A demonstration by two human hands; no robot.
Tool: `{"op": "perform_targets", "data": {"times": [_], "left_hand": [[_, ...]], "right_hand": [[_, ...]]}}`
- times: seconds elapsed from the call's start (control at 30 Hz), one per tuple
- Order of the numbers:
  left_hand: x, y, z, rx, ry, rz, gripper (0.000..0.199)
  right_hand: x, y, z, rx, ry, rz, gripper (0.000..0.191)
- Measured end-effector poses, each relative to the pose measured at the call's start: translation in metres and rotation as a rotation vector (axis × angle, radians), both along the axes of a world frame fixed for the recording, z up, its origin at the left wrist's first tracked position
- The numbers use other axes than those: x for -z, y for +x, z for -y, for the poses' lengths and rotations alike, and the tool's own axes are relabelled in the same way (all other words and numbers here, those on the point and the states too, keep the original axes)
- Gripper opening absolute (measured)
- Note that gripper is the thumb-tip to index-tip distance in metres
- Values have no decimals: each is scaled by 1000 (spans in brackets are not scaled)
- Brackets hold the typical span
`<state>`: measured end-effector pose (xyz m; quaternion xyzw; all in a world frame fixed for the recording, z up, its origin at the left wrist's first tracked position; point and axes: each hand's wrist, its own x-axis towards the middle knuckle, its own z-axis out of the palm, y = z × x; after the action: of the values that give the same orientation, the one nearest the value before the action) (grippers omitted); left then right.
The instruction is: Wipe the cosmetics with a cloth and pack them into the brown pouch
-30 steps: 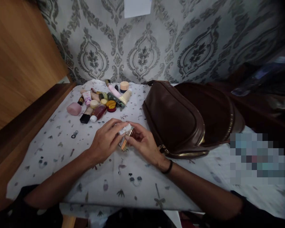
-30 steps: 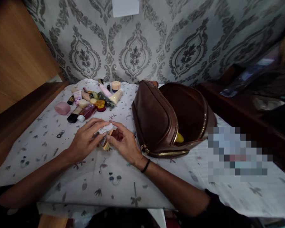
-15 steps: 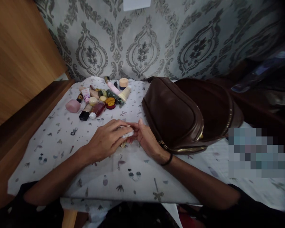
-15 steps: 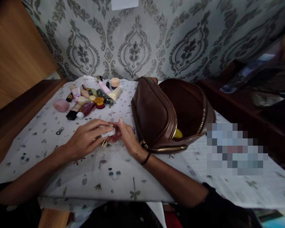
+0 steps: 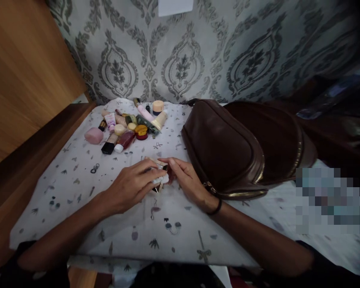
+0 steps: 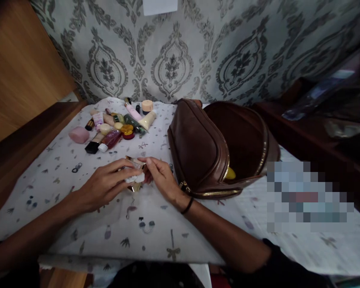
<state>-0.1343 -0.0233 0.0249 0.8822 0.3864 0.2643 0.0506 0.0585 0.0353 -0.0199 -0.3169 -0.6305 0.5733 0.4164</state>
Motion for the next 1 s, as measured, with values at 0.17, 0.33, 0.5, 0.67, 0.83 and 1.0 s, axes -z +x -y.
{"op": "perform_targets", "data": {"times": [0.17,0.33,0.5,0.67,0.83,1.0], "left_hand": [[1,9,-6,-111,-17,81,30],[0,4,-12,-256,-37,104,28],[1,-11,-17,-374,-115,139,23],[2,-21,-17,-361,-207,143,20],[3,-30,-15,-339,-289,137,19],[6,-44,-8,-283,-399,180,20]], "right_hand": [[-5,2,4,-16,98,48,57],[-1,2,3,-57,81,13,40],[7,0,1,-32,71,-5,35],[9,0,-1,-22,-21,-15,38],[9,1,-4,-8,-61,25,42],[9,0,-3,-7,-77,1,43]]}}
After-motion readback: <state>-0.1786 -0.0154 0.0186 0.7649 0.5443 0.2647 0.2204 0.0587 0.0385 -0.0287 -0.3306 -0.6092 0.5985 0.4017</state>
